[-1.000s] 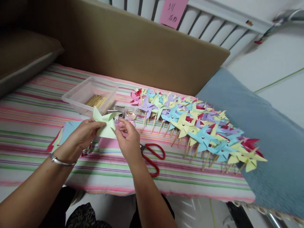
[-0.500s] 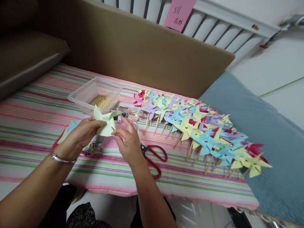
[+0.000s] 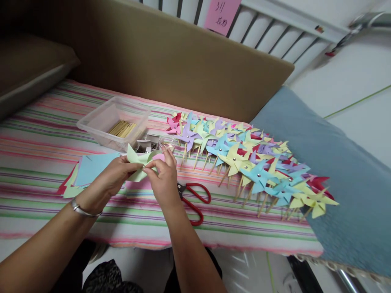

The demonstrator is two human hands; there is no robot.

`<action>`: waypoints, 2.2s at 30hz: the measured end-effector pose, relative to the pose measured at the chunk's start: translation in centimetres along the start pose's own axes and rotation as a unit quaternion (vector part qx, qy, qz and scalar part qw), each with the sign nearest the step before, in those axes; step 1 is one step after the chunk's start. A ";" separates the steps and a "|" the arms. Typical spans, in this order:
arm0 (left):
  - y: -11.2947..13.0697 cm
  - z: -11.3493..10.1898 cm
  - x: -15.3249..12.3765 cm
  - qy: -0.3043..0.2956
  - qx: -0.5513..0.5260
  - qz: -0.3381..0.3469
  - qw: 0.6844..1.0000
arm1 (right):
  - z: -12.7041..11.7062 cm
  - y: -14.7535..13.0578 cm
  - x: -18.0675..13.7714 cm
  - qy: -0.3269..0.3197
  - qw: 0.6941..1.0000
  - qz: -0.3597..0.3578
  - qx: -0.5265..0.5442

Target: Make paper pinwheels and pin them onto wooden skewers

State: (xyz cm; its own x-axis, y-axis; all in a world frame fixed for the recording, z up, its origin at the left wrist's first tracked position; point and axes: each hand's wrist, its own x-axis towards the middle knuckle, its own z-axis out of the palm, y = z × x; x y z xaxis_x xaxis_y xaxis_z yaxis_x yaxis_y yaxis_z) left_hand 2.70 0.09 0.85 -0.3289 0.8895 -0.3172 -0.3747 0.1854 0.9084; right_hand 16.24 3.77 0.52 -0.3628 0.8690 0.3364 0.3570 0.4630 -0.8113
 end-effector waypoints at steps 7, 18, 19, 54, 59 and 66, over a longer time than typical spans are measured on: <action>0.1 0.1 -0.2 -0.007 0.011 -0.015 1.000 | -0.2 -0.1 0.1 -0.015 1.000 -0.010 -0.017; 0.4 0.1 -0.4 -0.017 0.012 -0.026 0.999 | 0.2 0.1 0.1 0.007 1.000 0.018 0.006; 0.4 0.1 -0.4 -0.020 0.010 -0.028 0.999 | 0.2 0.1 0.1 0.010 1.000 0.020 0.007; 0.0 0.6 -0.7 0.002 0.006 0.027 1.000 | -0.1 -0.5 0.5 -0.064 0.884 0.281 0.369; -0.2 0.9 -0.7 0.001 0.014 0.023 1.000 | 0.1 -0.3 0.5 -0.043 0.898 0.267 0.347; -0.4 1.1 -0.6 0.003 -0.001 0.013 1.000 | 0.2 0.1 0.4 -0.041 0.919 0.242 0.307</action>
State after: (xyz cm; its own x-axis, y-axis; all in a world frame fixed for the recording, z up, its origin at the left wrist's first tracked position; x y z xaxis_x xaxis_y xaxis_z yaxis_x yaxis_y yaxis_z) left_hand 3.97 -0.08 0.96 -0.3441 0.8911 -0.2958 -0.3680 0.1618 0.9156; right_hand 15.96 4.15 0.52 -0.3622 0.9196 -0.1519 -0.0509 -0.1822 -0.9819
